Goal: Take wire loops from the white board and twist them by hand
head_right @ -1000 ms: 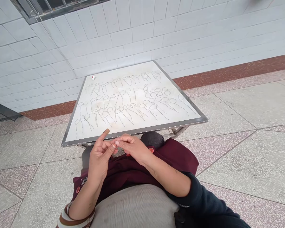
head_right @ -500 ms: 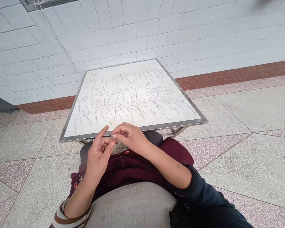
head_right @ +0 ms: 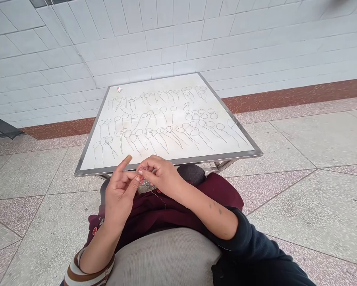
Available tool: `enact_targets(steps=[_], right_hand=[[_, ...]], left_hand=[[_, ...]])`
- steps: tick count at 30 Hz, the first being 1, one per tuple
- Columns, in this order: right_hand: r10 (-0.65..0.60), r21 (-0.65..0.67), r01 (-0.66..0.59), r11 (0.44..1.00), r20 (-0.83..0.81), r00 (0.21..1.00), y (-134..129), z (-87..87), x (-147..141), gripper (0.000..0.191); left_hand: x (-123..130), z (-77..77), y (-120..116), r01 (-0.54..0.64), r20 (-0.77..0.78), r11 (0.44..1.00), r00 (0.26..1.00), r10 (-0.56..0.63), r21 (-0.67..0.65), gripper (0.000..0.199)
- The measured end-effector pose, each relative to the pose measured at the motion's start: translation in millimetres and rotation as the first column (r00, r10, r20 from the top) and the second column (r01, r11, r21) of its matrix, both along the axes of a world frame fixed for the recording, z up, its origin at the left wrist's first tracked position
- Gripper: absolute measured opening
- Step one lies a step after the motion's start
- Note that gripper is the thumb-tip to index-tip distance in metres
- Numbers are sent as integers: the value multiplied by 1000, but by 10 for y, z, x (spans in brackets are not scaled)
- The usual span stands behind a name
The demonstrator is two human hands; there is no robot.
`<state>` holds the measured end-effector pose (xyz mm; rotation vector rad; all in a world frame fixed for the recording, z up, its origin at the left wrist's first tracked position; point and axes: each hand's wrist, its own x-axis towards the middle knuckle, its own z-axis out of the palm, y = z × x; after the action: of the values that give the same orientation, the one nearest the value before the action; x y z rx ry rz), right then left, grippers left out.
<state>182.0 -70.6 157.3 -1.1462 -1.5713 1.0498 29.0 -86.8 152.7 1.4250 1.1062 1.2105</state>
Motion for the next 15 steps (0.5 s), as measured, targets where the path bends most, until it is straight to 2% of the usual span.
enact_targets(steps=[11,15], right_hand=[[14,-25,-15,1000,-50,999,-3,-63,-65,9],[-8,10,8,1000,-53,999,-2,-65,-94,8]], left_hand=[[-36,-22,25,-38,-107,999,993,39,17,60],[-13,8,27,-56,-103,998,993,57,9,59]])
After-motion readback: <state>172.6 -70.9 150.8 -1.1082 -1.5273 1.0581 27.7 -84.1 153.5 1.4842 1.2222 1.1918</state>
